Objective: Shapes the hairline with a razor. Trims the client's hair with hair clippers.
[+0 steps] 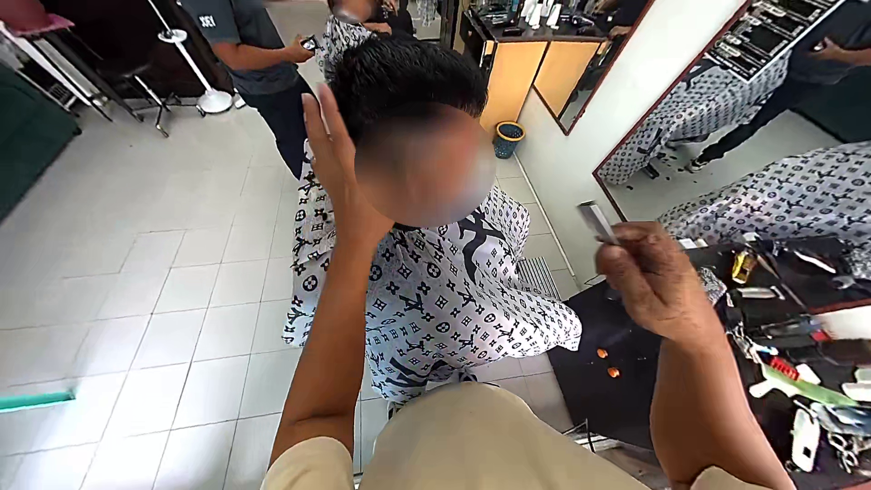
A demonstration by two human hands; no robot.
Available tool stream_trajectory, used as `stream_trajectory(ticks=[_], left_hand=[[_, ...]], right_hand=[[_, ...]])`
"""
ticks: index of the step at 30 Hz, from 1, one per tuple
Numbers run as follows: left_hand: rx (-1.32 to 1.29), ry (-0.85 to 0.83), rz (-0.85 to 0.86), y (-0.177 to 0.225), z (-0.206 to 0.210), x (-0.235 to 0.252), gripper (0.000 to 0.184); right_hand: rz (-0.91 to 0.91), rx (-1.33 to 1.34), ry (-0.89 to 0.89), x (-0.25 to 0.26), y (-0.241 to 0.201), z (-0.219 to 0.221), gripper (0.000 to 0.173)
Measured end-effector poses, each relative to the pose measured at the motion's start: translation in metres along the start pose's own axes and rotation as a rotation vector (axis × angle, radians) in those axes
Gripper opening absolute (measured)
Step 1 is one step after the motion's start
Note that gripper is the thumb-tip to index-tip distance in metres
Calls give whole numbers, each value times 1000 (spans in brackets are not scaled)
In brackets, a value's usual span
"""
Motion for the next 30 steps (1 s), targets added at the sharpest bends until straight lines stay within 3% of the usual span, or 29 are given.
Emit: stream_trajectory(ticks=[6, 8, 9, 12, 14, 20, 24, 26, 30], left_hand=[[298, 48, -44, 6, 22, -23, 136], [262, 46, -13, 13, 18, -43, 126], [197, 45, 5, 21, 14, -54, 115], [-49, -56, 163, 61, 12, -74, 47], [-169, -176, 271, 80, 19, -77, 29], [-199, -295, 278, 88, 21, -61, 19], [-216, -325, 178, 85, 8, -31, 32], [-151, -311, 159, 81, -4, -6, 28], [-4, -294, 238, 74, -13, 54, 50]], right_hand=[[-261, -31, -112, 46, -1, 29, 30], [-305, -64, -149, 55, 2, 35, 31], [-331, -93, -171, 58, 3, 38, 32], [-420, -179, -235, 67, 5, 53, 31], [-477, -188, -253, 73, 4, 62, 30], [-511, -65, -233, 94, -5, 68, 31], [-400, 136, -227, 117, 4, 61, 30], [-342, 232, -189, 134, 13, 55, 31], [-430, 204, -208, 167, 16, 58, 29]])
Point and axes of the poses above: each hand's wrist, its own x-axis towards the middle knuckle, its own z-axis out of the palm, y = z × x, the point moved 6 cm from there along x, towards the middle knuckle, and after that the axes turned 3 degrees about z, right-handed, at the moved point
